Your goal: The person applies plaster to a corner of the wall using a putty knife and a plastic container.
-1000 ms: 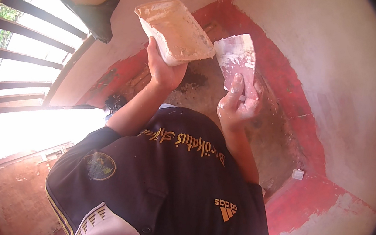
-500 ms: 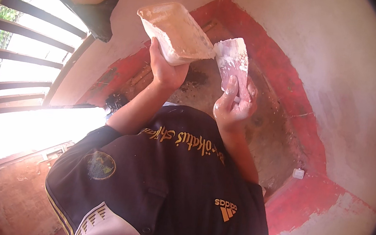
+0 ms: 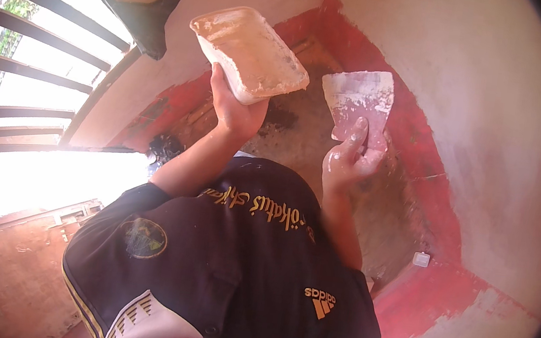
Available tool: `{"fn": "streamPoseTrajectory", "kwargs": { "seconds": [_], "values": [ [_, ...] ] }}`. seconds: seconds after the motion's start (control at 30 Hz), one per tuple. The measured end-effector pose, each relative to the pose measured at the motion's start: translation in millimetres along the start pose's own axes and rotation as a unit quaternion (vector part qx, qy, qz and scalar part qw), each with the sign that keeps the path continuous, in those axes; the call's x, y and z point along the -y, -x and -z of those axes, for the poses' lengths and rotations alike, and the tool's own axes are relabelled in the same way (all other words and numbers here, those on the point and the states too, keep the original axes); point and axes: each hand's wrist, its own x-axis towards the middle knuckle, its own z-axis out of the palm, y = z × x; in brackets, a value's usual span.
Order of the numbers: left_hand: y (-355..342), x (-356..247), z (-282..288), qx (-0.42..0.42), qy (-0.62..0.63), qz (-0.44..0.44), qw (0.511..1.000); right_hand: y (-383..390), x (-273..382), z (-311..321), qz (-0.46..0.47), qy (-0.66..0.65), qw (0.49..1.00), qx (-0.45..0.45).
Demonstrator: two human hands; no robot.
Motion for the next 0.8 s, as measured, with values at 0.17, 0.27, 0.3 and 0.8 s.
{"fn": "streamPoseTrajectory", "kwargs": {
  "seconds": [0.17, 0.27, 0.3, 0.8],
  "values": [
    [2.2, 0.5, 7.9, 0.007, 0.004, 0.019, 1.000, -0.5, 15.2, -7.3, -0.013, -0.099, 0.995, -0.031],
    [4.4, -2.7, 5.1, 0.005, -0.004, 0.007, 1.000, 4.1, 14.6, -5.3, 0.004, -0.084, 0.996, 0.001],
    [4.4, -3.8, 5.6, -0.001, -0.016, 0.002, 1.000, 6.4, 15.0, -5.7, 0.003, -0.083, 0.997, 0.001],
    [6.5, -44.4, 6.2, -0.005, 0.001, 0.036, 0.999, 31.7, 52.6, -32.6, 0.088, 0.109, 0.990, -0.007]
  ]
}}
